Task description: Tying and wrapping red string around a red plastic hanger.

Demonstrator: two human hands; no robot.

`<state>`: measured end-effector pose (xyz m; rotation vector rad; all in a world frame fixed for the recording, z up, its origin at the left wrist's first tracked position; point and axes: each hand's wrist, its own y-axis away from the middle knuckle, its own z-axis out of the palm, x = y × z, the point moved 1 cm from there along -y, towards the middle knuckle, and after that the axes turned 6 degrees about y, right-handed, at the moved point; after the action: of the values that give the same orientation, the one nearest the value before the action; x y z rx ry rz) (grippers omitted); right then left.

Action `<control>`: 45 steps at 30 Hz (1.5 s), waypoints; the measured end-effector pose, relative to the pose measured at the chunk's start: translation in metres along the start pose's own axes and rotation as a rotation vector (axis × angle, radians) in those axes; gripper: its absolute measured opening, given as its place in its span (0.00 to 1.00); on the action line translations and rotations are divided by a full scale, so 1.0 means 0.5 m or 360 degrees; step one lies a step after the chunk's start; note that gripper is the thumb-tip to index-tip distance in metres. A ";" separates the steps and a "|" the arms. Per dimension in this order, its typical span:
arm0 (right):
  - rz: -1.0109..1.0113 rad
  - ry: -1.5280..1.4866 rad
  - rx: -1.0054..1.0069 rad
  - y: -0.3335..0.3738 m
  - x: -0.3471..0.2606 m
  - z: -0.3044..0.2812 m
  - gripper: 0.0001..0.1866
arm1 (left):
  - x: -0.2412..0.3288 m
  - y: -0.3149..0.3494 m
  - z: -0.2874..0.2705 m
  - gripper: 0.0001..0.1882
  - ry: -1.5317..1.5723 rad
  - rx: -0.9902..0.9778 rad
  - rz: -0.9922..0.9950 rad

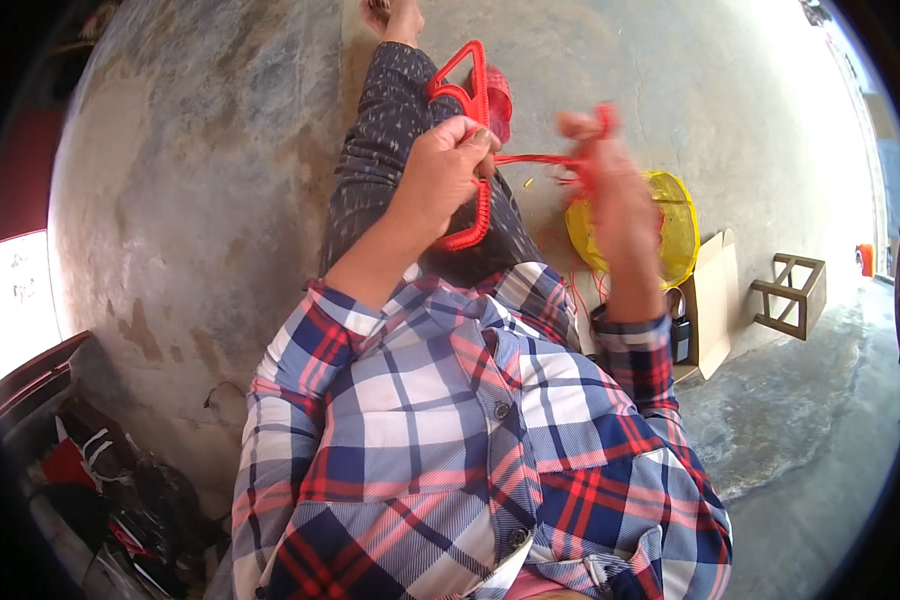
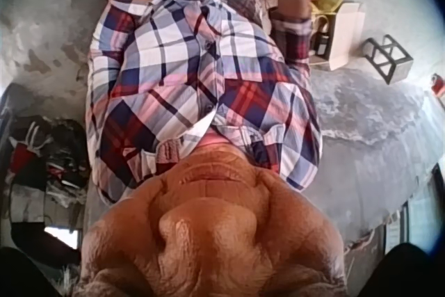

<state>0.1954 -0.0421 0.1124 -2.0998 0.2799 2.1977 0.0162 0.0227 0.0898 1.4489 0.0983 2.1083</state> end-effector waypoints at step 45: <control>0.0659 -0.1147 -0.0894 0.049 0.128 0.042 0.23 | -0.033 0.043 0.027 0.10 -0.0195 -0.0507 -0.0100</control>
<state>0.1669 -0.0660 0.0510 -1.3187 0.0291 3.4153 0.0232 -0.0069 0.0893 1.3582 -0.2265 1.8783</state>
